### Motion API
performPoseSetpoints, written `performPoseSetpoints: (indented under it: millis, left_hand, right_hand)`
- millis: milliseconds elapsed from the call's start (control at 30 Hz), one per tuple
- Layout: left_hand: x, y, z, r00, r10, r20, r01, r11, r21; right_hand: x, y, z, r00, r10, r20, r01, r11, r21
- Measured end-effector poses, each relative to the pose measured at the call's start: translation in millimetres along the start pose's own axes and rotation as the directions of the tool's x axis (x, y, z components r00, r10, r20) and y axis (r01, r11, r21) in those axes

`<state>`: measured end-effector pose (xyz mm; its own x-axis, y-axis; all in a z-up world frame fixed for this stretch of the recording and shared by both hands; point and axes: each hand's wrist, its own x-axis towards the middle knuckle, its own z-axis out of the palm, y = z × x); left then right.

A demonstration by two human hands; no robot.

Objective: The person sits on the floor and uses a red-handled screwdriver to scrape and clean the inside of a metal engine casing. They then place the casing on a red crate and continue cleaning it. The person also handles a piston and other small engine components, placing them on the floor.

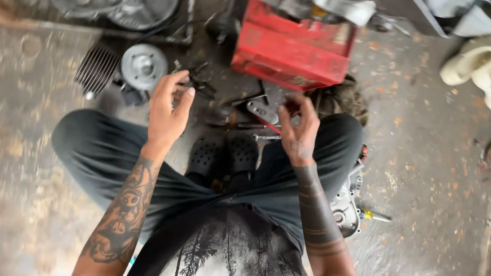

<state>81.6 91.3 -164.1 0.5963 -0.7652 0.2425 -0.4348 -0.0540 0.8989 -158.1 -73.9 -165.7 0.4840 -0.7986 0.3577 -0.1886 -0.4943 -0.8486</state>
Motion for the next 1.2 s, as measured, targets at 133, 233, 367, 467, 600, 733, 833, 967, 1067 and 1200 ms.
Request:
performPoseSetpoints:
  millis: [133, 233, 367, 467, 600, 733, 833, 967, 1067, 1200]
  left_hand:
    - [-42, -5, -13, 0.971, -0.212, 0.111, 0.208, 0.977, 0.050]
    - [-65, -42, -4, 0.931, -0.312, 0.191, 0.284, 0.945, 0.163]
    - [-47, -40, -12, 0.945, -0.276, 0.176, 0.235, 0.946, 0.224]
    - [-11, -33, -26, 0.932, -0.291, 0.216, 0.231, 0.936, 0.264]
    - [34, -36, -39, 0.872, -0.407, 0.272, 0.271, 0.864, 0.424]
    - [45, -70, -16, 0.817, -0.477, 0.324, 0.238, 0.791, 0.564]
    - [32, -95, 2, 0.683, -0.637, 0.358, 0.275, 0.678, 0.682]
    - [10, -154, 27, 0.603, -0.696, 0.389, 0.242, 0.625, 0.742]
    - [32, -154, 24, 0.638, -0.691, 0.341, 0.287, 0.624, 0.726]
    - [32, -163, 26, 0.663, -0.684, 0.305, 0.332, 0.634, 0.699]
  right_hand:
    - [-36, 23, 36, 0.934, 0.191, 0.301, -0.191, 0.981, -0.029]
    - [-43, 33, 52, 0.821, 0.282, 0.497, -0.272, 0.958, -0.095]
    - [-47, 55, 67, 0.710, 0.345, 0.614, -0.296, 0.937, -0.183]
    - [-40, 79, 76, 0.663, 0.385, 0.642, -0.340, 0.919, -0.199]
    - [-20, 97, 100, 0.677, 0.410, 0.611, -0.331, 0.911, -0.244]
    - [1, 117, 138, 0.632, 0.459, 0.624, -0.268, 0.885, -0.380]
    - [8, 130, 168, 0.593, 0.523, 0.612, -0.336, 0.852, -0.401]
    - [17, 154, 208, 0.620, 0.443, 0.647, -0.244, 0.893, -0.378]
    - [15, 181, 236, 0.686, 0.373, 0.625, -0.152, 0.913, -0.379]
    - [8, 200, 256, 0.728, 0.333, 0.600, -0.124, 0.924, -0.362]
